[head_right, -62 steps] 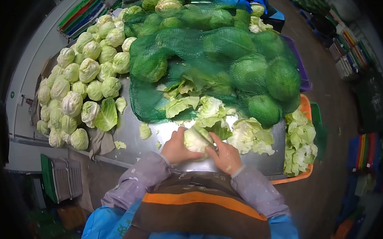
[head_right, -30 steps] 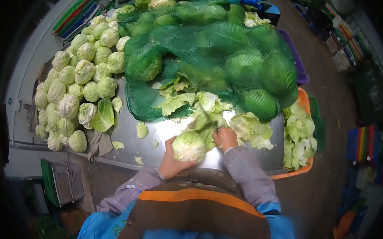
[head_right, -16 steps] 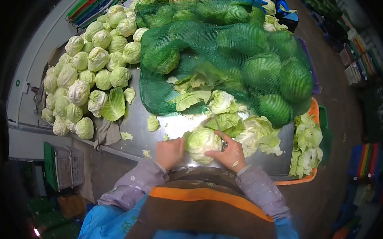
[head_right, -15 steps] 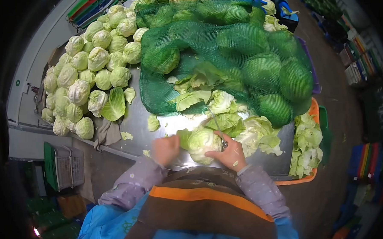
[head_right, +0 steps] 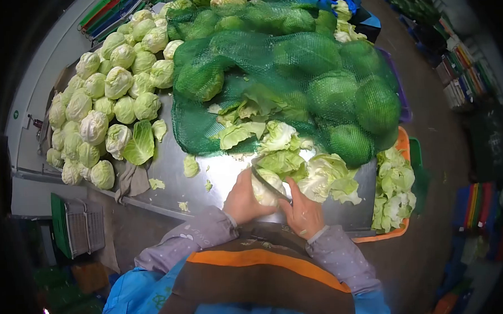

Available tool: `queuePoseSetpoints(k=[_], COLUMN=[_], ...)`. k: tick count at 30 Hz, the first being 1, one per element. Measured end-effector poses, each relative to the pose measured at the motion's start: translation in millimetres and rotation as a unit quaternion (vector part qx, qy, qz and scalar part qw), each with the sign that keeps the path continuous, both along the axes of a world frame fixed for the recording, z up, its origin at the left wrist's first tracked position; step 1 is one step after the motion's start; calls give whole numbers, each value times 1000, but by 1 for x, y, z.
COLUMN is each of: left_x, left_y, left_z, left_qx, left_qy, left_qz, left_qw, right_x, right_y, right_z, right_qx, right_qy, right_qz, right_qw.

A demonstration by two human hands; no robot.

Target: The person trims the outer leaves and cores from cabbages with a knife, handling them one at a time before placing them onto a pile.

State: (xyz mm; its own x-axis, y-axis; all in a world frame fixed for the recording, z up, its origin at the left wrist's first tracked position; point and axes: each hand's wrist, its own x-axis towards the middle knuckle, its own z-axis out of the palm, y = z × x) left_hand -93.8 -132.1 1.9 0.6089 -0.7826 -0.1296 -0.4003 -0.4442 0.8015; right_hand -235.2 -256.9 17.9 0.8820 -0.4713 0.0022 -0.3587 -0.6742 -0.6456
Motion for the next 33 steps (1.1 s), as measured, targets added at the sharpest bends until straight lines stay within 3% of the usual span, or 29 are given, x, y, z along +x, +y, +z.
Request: queuePoseSetpoints(k=[5, 6, 10, 14, 16, 20, 23, 24, 25, 27, 28, 29, 31, 33], left_x=[-4, -6, -7, -8, -7, -9, -11, -10, -14, -12, -11, -11, -11, -8], left_y=[-3, -3, -2, 2, 6, 9, 24, 32, 40, 46, 51, 54, 58, 56], left_z=[2, 1, 0, -8, -5, -4, -14, -22, -31, -36, -38, -30, -28, -30], left_qx=[8, 4, -18, -32, -21, -44, -56, -59, -53, -116, -117, -68, -19, -14], left_qy=[-9, -8, -48, -60, -50, -13, -46, 1, 1, 147, 142, 182, 224, 221], left_qz=[24, 20, 17, 9, 0, 25, -3, 21, 24, 126, 135, 188, 256, 251], left_qw=[1000, 1000, 999, 998, 999, 999, 997, 998, 998, 974, 974, 963, 940, 942], right_x=[12, 18, 15, 27, 36, 44, 57, 62, 60, 71, 66, 62, 44, 28], right_y=[5, 10, 5, -8, -21, -32, -60, -50, -48, -45, -48, -38, -13, 9], right_z=[-10, -33, -44, -11, -12, -42, -115, -86, -97, -91, -83, -55, -28, -36], right_qx=[36, 81, 113, 0, -54, -28, -40, -35, -29, -6, 302, 306, 447, 347], right_qy=[137, 29, 0, -47, 67, 121, 65, 99, 99, -64, -47, -45, -114, -100], right_qz=[-6, -87, -109, -54, -3, 4, -64, -107, -103, -206, -275, -265, -225, -67], right_qw=[990, 992, 988, 997, 996, 992, 995, 989, 989, 976, 912, 913, 858, 930])
